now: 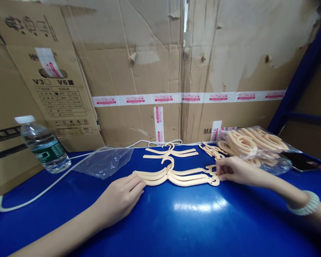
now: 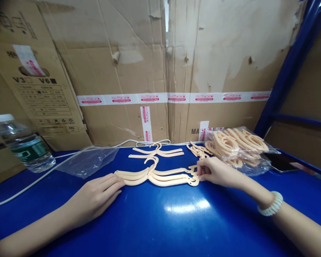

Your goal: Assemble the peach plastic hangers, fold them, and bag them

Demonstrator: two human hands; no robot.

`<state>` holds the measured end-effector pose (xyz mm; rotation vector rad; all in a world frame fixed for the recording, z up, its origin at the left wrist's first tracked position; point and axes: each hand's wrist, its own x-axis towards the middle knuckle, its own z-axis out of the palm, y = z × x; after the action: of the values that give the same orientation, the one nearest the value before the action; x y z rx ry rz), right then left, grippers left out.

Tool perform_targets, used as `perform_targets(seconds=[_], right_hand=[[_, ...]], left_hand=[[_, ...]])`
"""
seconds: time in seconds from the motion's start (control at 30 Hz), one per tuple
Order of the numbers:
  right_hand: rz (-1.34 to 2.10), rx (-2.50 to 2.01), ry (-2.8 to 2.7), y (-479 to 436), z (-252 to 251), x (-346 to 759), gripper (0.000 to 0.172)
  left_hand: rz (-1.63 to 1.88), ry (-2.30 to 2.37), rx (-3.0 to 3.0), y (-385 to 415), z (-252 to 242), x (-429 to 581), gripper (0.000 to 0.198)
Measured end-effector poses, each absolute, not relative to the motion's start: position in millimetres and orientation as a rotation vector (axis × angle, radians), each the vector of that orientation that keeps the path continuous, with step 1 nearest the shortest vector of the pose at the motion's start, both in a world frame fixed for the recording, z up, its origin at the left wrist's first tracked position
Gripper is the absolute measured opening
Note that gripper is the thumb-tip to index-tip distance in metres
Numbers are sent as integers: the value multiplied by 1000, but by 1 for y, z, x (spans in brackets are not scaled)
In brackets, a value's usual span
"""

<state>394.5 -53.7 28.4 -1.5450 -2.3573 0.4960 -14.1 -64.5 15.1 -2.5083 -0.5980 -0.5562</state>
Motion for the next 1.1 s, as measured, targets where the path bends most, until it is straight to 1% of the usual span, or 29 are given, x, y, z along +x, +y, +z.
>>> perform_targets(seconds=[0.13,0.27,0.4,0.53,0.67,0.83,0.97,1.1], right_hand=[[468,-1540,-2364,-58,34,393,16],[390,-1533,-2350,-63,48,395,24],[246,-1571,-2278,-60,57,401,27],[41,-1739,-2145,-48,67,405,19],[-41,-1871,-2133,-30,77,402,13],[-2,-2082,-2185,-3,76,395,10],[71,-2274,-2158,15,69,392,27],[157,-2382,-2083,21,65,391,31]], left_hand=[[-519,-652,-2498,-65,13,-15,25],[-582,-636,-2430,-69,12,-13,23],[-653,-604,-2449,-75,17,-10,21],[-654,-699,-2617,-72,29,-5,22],[-492,-915,-2748,-45,41,2,23],[-411,-1040,-2732,7,42,17,24],[-330,-1079,-2747,35,35,26,19],[-280,-1105,-2747,47,28,32,21]])
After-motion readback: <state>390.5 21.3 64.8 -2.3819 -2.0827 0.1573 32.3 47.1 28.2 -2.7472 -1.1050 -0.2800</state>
